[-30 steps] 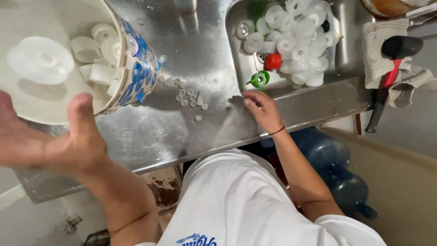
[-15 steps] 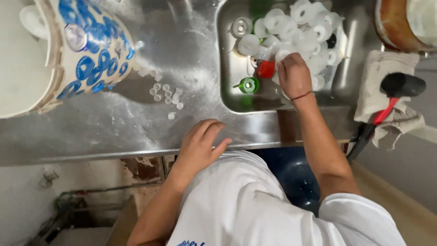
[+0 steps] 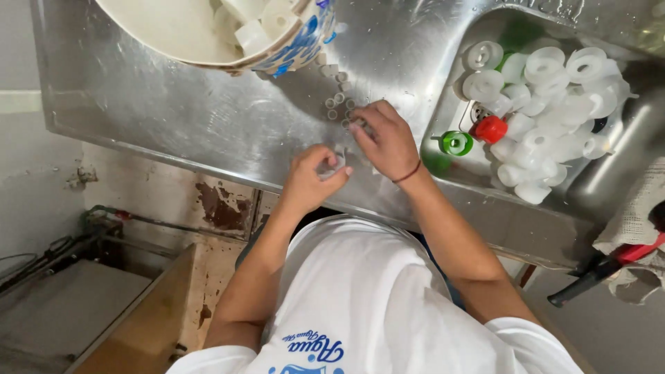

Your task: Washing and sorting plastic water bottle caps in a sink and placing them into a bucket for reuse or processing.

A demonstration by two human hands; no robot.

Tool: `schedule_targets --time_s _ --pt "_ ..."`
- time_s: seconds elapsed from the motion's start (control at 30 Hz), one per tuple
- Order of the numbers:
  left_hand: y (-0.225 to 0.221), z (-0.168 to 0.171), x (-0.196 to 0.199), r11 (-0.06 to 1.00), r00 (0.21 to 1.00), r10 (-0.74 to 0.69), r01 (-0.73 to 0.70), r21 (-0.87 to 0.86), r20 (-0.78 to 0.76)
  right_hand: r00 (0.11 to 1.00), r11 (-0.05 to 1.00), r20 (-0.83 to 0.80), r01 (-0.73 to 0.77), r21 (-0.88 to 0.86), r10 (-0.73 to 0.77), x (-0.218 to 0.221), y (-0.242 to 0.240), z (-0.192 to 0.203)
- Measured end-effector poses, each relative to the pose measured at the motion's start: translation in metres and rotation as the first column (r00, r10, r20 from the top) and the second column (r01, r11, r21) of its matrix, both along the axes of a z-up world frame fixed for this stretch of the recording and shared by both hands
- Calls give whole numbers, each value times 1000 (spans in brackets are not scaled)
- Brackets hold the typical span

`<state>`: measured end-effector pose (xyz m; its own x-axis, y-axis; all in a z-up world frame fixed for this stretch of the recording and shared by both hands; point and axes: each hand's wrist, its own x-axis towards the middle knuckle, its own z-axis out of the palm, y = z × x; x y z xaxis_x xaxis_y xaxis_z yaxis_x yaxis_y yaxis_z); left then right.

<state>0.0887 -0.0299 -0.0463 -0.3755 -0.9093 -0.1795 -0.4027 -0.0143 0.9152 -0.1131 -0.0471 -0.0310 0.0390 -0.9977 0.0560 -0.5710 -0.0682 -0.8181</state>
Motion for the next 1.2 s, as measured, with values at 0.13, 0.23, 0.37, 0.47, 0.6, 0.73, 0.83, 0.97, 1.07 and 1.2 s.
schedule_targets --time_s 0.13,0.23,0.37,0.47,0.6,0.73,0.83,0.97,1.07,1.2 --pt "-12 3 33 998 1000 -20 19 -63 -11 932 983 -355 -3 184 70 26 -33 -29" --pt "-22 9 46 998 998 -11 7 -66 -66 858 996 -512 21 91 29 37 -37 -50" --pt "-40 -13 55 998 982 22 -12 58 -185 926 996 -366 89 -26 -93 36 -23 -26" --pt "-55 -17 49 963 932 181 -103 248 -315 994 992 -31 107 67 -106 50 6 -4" --pt "-66 -35 27 915 896 300 -173 365 -327 931 962 282 179 205 -233 80 33 0" --pt "-56 -35 13 910 921 225 -82 407 -319 727 828 453 291 479 -517 90 45 -27" --pt "-55 -41 10 875 934 234 -81 477 -270 435 782 653 269 563 -620 99 58 -38" --pt "-54 -43 9 879 940 201 -49 474 -275 440 773 642 447 450 -628 111 65 -41" --pt "-55 -21 5 847 909 260 -53 529 -325 554 763 538 559 325 -635 116 63 -23" --pt "-52 -56 13 751 851 373 -44 658 -369 767 806 289 591 27 -572 121 54 16"
